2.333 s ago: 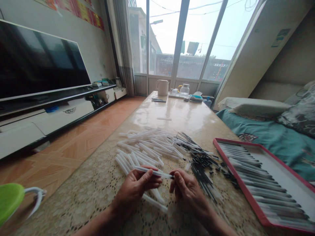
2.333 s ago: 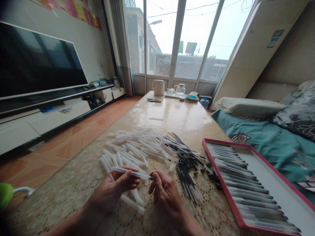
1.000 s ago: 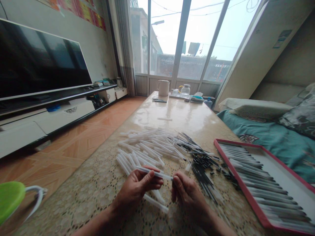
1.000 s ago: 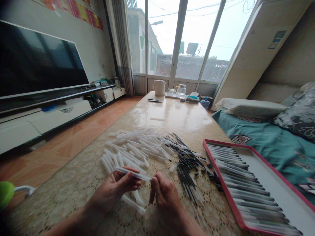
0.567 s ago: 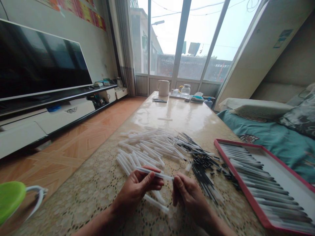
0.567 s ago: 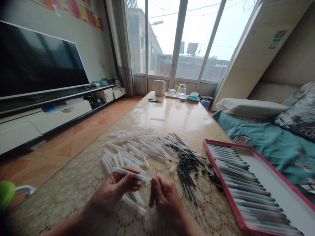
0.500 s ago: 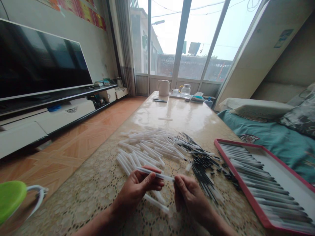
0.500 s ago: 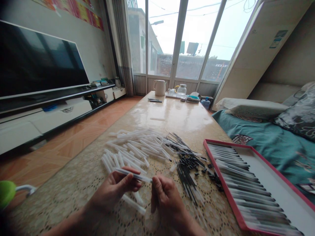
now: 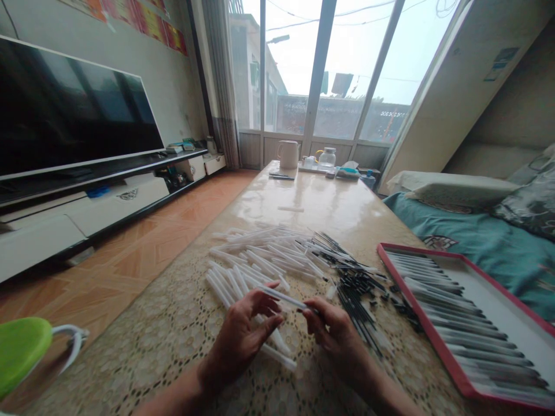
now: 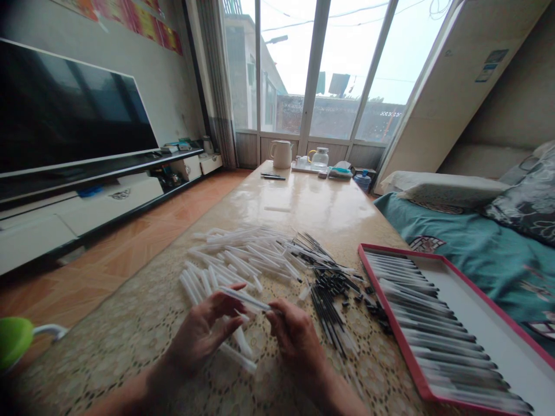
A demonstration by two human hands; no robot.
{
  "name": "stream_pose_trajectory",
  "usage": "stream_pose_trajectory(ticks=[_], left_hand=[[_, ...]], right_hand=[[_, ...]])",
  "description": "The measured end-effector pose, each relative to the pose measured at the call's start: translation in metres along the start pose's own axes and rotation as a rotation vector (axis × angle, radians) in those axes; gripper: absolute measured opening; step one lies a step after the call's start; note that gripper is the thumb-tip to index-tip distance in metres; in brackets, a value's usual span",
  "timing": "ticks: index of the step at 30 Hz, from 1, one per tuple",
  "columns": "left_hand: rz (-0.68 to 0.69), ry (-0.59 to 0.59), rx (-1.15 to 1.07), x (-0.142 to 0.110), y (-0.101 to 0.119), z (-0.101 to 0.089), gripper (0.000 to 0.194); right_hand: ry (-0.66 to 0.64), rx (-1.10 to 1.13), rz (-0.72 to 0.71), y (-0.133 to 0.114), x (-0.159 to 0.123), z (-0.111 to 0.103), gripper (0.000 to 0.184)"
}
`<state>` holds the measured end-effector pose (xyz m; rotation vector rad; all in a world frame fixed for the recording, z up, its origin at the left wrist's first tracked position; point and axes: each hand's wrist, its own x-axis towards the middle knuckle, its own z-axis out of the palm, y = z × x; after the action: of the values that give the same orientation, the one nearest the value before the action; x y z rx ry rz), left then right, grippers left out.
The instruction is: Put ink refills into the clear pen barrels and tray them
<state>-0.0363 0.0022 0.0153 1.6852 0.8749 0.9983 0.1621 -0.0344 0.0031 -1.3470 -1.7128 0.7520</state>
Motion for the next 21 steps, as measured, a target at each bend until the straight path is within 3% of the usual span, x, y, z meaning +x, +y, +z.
stream_pose_trajectory(ticks=[3, 5, 7, 13, 21], left_hand=[[0.202, -0.124, 0.498, -0.003, -0.002, -0.011, 0.061], [0.222, -0.275, 0.742, -0.005, -0.006, -0.015, 0.079], [0.179, -0.349, 0.877, -0.006, -0.011, -0.014, 0.085], [0.064, -0.348, 1.017, 0.012, -0.020, -0.002, 0.072], [0.191, -0.284, 1.141, 0.057, -0.031, 0.000, 0.061]], right_hand=[[0.127, 0.068, 0.097, 0.012, 0.002, -0.005, 0.033], [0.182, 0.126, 0.134, 0.018, 0.002, -0.008, 0.033], [0.215, 0.159, 0.154, 0.022, 0.002, -0.009, 0.033], [0.254, 0.227, 0.184, 0.021, 0.002, -0.012, 0.035], [0.280, 0.217, 0.174, 0.022, 0.005, -0.017, 0.035]])
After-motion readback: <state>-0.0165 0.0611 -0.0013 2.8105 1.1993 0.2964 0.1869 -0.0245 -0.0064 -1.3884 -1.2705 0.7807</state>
